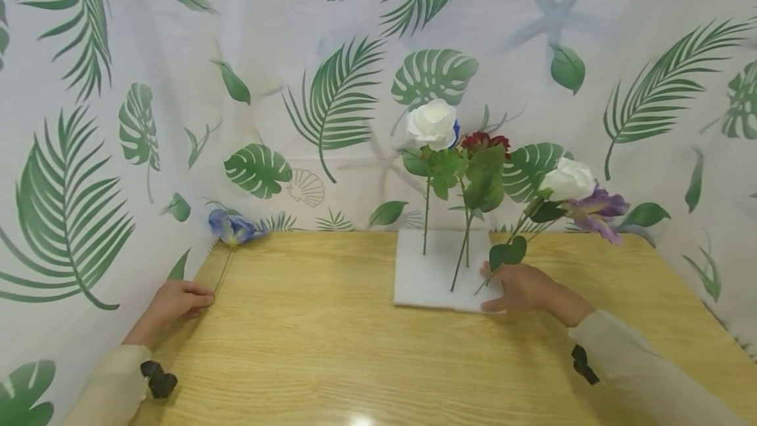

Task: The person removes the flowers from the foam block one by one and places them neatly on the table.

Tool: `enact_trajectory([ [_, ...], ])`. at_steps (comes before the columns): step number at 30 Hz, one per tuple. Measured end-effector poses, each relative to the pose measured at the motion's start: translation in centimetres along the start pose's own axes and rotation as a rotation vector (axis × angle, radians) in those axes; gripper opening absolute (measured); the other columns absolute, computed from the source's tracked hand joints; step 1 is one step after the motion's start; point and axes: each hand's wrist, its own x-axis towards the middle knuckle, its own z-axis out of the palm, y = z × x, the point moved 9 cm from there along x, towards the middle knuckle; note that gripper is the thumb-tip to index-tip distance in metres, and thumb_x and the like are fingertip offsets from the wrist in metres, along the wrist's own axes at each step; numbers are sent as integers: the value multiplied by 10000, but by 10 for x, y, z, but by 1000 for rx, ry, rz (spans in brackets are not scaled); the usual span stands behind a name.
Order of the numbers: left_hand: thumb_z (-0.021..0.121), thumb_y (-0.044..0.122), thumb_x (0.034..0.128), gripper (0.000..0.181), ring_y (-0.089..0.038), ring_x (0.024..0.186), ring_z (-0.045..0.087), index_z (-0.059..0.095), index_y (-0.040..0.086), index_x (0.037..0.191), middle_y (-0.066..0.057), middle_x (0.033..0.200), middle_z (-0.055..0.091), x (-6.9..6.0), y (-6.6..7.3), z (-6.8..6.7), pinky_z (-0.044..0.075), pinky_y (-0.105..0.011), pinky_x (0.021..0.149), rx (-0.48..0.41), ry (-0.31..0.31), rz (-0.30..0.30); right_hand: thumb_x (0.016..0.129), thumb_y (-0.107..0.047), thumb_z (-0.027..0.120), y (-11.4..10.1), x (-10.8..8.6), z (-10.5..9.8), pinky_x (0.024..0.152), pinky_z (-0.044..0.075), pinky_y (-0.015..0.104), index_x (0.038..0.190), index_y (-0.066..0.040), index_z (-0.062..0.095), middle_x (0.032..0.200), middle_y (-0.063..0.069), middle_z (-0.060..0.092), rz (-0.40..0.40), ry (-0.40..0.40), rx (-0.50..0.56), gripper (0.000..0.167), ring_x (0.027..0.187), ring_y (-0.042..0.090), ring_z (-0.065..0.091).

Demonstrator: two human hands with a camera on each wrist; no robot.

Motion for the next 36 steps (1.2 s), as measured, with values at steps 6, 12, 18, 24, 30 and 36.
enact_trajectory([
  [6,741,59,898,288,-115,713,641,712,-124,1118,-51,824,737,0,1,0,574,-250,624,18,3,-13,836,-531,794,2,0,-2,1041,466,621,1400,63,571,1460,292,526,11,2,23,848,1351,515,477],
  [12,744,76,891,296,-119,716,652,711,-116,1114,-65,841,747,3,3,3,577,-264,632,53,-3,1,856,-464,800,2,-5,-6,1031,465,633,1364,65,602,1451,298,534,-38,42,34,760,1335,525,483],
  [18,736,86,886,305,-129,719,655,702,-117,1112,-63,829,745,3,3,3,576,-272,635,88,-9,21,822,-409,848,3,-6,-11,1015,474,632,1314,34,655,1398,271,596,-110,123,48,689,1293,498,537],
  [24,736,97,875,325,-116,702,640,694,-118,1114,-36,801,728,1,5,4,558,-262,620,94,-7,16,808,-418,857,4,-9,-13,1002,484,638,1299,14,671,1387,255,613,-139,165,86,680,1275,486,562],
  [30,691,133,886,380,-215,796,665,664,-118,1171,-165,907,732,1,13,3,544,-298,671,141,30,23,823,-466,834,5,-9,-11,1025,481,620,1307,2,669,1405,240,606,-108,165,83,692,1305,480,543],
  [36,565,212,971,472,-469,1113,617,582,-90,1334,-344,1277,616,-2,42,6,539,-537,893,277,78,70,852,-479,807,4,-11,-6,970,534,542,1336,11,650,1425,242,590,-81,157,50,706,1239,438,597],
])
